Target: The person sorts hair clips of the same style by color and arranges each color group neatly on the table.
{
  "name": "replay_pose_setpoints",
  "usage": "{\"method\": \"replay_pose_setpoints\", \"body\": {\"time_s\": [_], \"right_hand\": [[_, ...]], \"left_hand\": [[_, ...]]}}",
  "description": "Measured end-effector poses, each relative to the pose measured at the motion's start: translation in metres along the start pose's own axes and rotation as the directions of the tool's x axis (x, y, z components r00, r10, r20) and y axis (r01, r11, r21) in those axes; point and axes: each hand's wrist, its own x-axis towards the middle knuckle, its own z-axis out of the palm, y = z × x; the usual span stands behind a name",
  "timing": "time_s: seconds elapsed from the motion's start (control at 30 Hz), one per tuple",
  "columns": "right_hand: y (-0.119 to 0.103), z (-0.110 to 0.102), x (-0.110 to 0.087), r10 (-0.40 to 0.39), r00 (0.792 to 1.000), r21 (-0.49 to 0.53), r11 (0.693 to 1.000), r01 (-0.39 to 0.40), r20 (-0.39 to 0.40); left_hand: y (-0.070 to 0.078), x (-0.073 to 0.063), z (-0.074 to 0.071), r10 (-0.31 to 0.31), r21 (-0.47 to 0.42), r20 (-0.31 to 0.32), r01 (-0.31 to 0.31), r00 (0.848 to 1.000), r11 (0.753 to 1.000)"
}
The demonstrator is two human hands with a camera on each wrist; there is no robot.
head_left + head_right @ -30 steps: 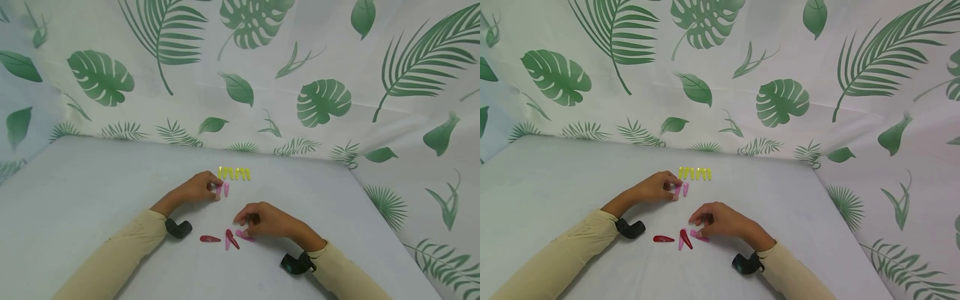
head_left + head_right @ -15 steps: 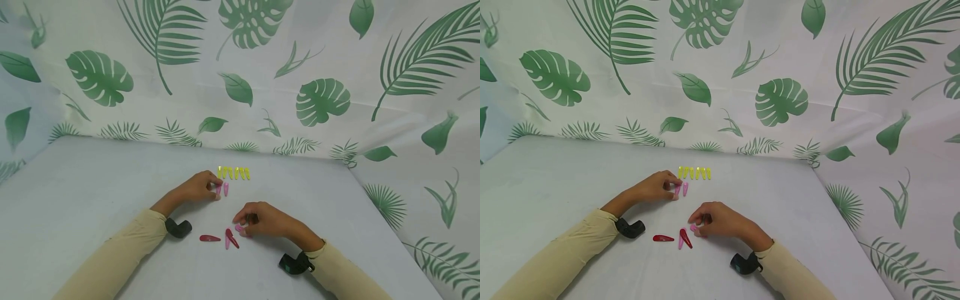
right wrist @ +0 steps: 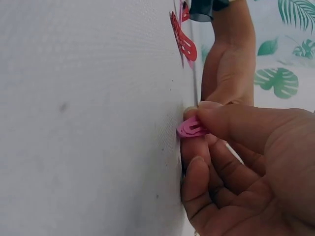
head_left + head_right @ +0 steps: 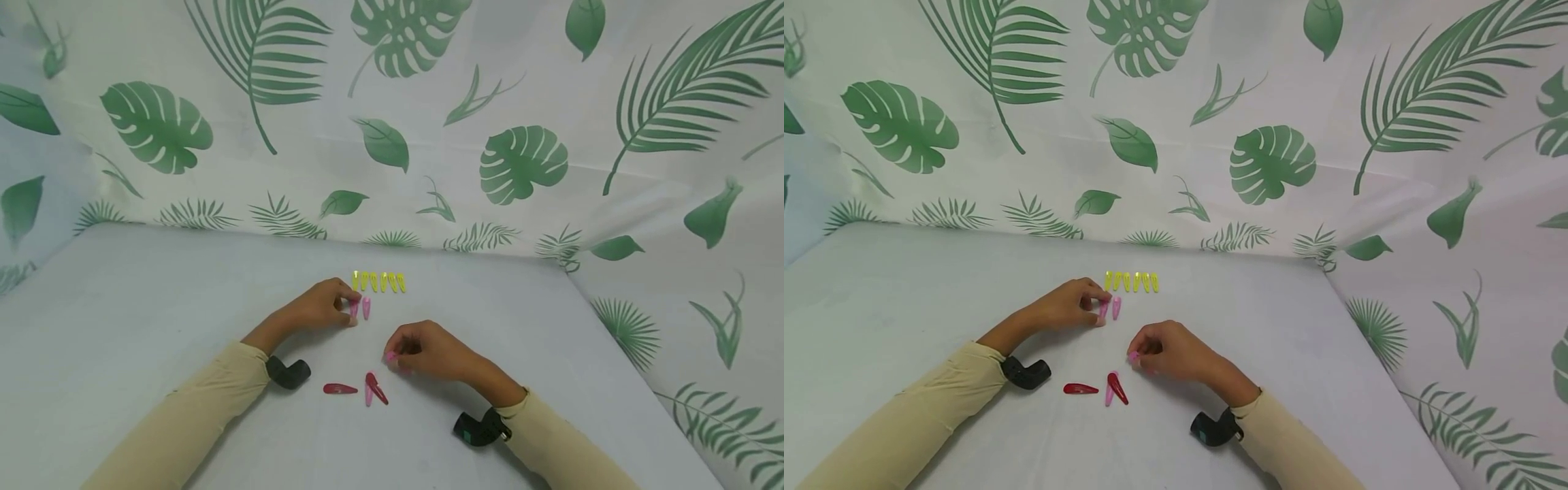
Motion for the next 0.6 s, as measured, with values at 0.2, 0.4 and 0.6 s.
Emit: {"method": "replay_pose_setpoints", "body": {"time_s": [0.2, 0.4, 0.6], "right_hand": [[0.003, 0.001, 0.001, -0.014, 1.000, 0.031, 0.999, 0.014, -0.019], [0.003, 0.001, 0.006, 0.000, 1.000, 0.066, 0.998, 0.002, -0.031], [0.001, -0.012, 0.012, 0.014, 0.996, 0.076, 0.997, -0.007, -0.084]], "left_hand": [[-0.004, 0.000, 0.002, 0.013, -0.001, -0.005, -0.013, 1.000, 1.000], [-0.006, -0.004, 0.001, 0.037, 0.013, -0.009, -0.037, 0.999, 0.999], [-0.001, -0.001, 0.000, 0.025, -0.006, -0.005, -0.025, 1.000, 1.000]]}}
